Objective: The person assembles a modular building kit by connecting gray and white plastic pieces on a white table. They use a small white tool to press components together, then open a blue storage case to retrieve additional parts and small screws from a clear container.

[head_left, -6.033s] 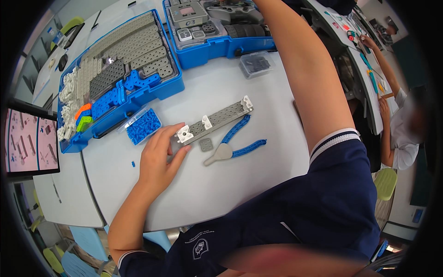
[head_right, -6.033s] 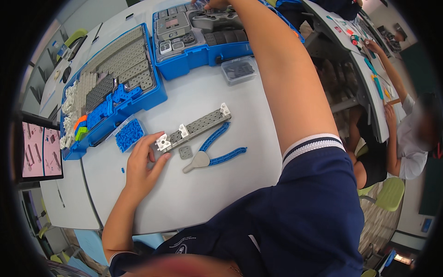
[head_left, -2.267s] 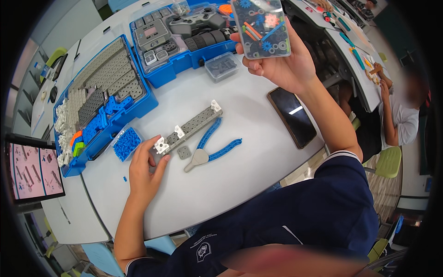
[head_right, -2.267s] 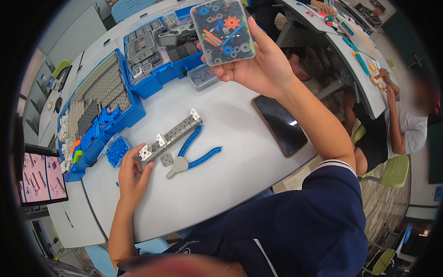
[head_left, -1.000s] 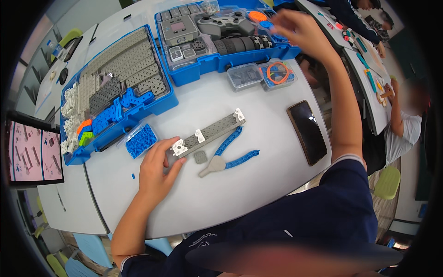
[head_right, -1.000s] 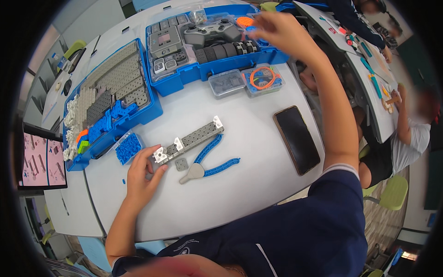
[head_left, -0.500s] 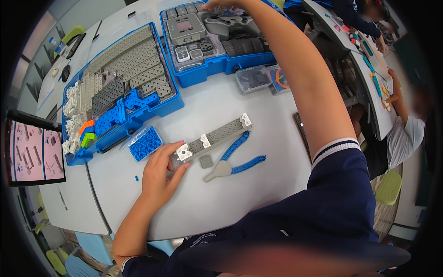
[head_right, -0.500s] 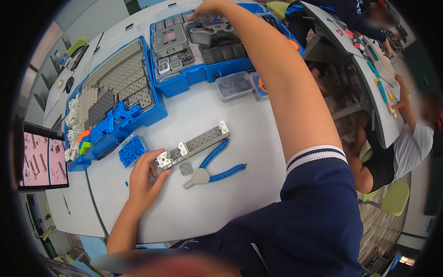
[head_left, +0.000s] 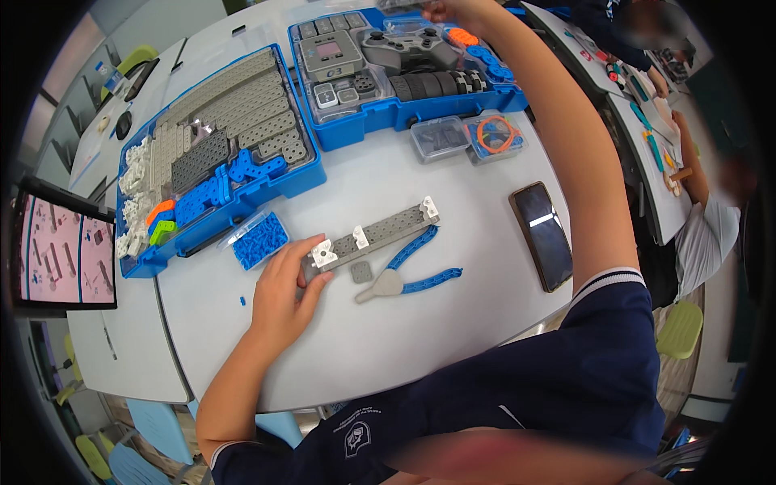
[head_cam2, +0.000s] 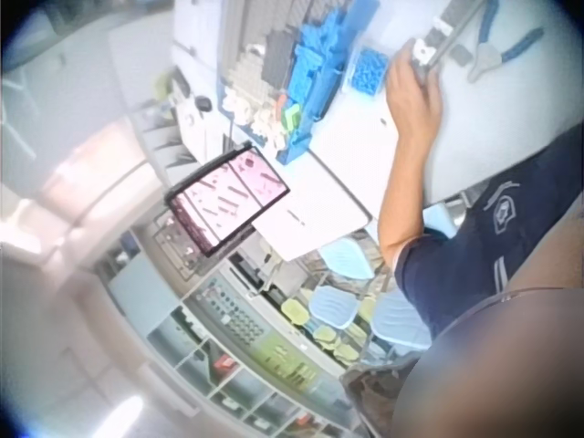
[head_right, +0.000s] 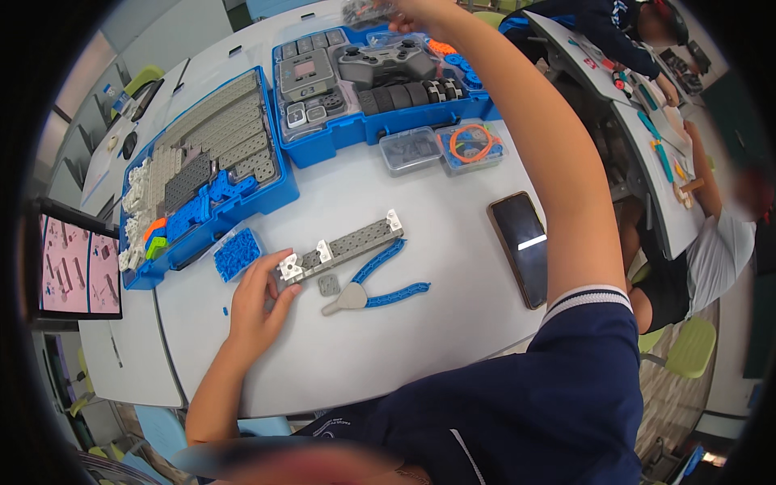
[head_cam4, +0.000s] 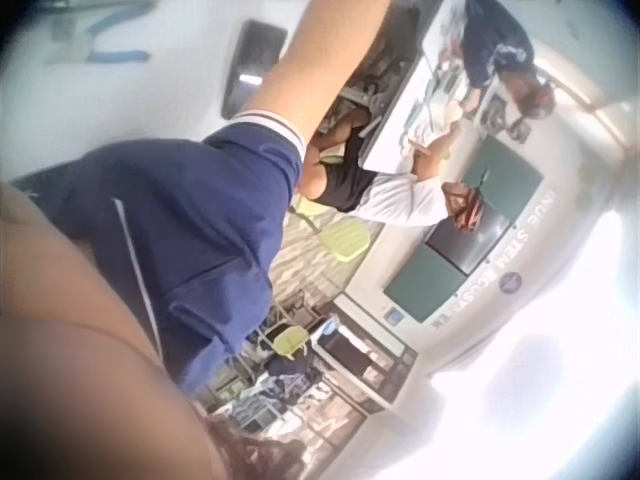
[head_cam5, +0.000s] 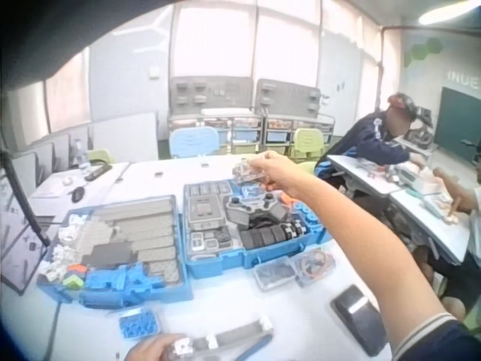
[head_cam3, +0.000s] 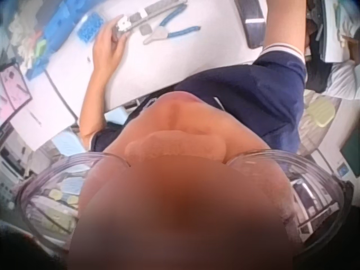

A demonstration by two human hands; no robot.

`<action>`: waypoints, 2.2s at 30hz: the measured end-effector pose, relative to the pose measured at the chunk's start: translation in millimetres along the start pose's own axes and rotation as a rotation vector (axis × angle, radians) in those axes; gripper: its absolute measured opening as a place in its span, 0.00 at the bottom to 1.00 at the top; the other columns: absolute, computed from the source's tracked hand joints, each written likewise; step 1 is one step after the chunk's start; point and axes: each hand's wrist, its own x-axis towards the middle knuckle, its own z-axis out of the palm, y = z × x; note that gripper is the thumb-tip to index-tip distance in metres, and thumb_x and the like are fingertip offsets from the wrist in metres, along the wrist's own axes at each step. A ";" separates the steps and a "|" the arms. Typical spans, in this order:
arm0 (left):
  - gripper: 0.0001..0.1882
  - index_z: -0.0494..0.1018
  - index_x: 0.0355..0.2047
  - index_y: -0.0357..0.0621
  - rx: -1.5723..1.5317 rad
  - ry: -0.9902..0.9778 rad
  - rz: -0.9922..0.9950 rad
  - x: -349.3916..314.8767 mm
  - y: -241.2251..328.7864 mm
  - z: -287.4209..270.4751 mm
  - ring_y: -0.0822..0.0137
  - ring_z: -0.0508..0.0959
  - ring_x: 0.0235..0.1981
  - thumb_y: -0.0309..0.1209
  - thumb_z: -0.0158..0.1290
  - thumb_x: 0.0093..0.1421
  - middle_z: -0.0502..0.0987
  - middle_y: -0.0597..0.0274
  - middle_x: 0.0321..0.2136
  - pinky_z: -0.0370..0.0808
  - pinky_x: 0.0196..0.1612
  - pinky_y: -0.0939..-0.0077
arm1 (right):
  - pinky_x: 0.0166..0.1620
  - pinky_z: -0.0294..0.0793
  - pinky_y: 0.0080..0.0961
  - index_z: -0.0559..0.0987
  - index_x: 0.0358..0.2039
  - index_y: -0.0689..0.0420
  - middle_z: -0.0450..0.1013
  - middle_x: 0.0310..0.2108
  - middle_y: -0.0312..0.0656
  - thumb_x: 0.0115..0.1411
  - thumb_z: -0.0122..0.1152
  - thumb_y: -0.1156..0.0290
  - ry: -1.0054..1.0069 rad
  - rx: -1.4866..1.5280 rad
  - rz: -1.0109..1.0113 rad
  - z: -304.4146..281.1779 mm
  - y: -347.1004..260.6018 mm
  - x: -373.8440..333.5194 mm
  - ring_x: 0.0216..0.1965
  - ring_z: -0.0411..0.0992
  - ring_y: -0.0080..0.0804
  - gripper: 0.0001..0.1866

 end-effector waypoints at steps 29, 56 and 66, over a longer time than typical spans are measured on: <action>0.26 0.72 0.59 0.45 -0.013 -0.016 -0.005 0.2 -2.3 0.9 0.67 0.68 0.24 0.26 0.63 0.59 0.77 0.58 0.42 0.71 0.33 0.72 | 0.40 0.79 0.39 0.85 0.40 0.60 0.82 0.39 0.47 0.64 0.66 0.49 0.341 -1.150 -0.045 -19.7 72.3 94.5 0.36 0.80 0.42 0.23; 0.28 0.73 0.58 0.44 -0.010 -0.021 -0.006 1.0 -0.5 -0.2 0.66 0.69 0.25 0.23 0.64 0.56 0.78 0.55 0.45 0.71 0.33 0.72 | 0.31 0.75 0.25 0.82 0.37 0.64 0.77 0.31 0.40 0.61 0.69 0.71 -0.037 0.298 0.039 -3.8 -9.2 -53.2 0.27 0.75 0.29 0.09; 0.18 0.79 0.49 0.41 0.236 0.347 0.427 18.9 15.0 2.7 0.56 0.78 0.41 0.25 0.64 0.57 0.81 0.55 0.44 0.74 0.44 0.67 | 0.25 0.70 0.16 0.82 0.52 0.52 0.72 0.29 0.31 0.56 0.75 0.59 0.040 -0.505 -0.068 53.0 9.6 -221.7 0.28 0.73 0.18 0.24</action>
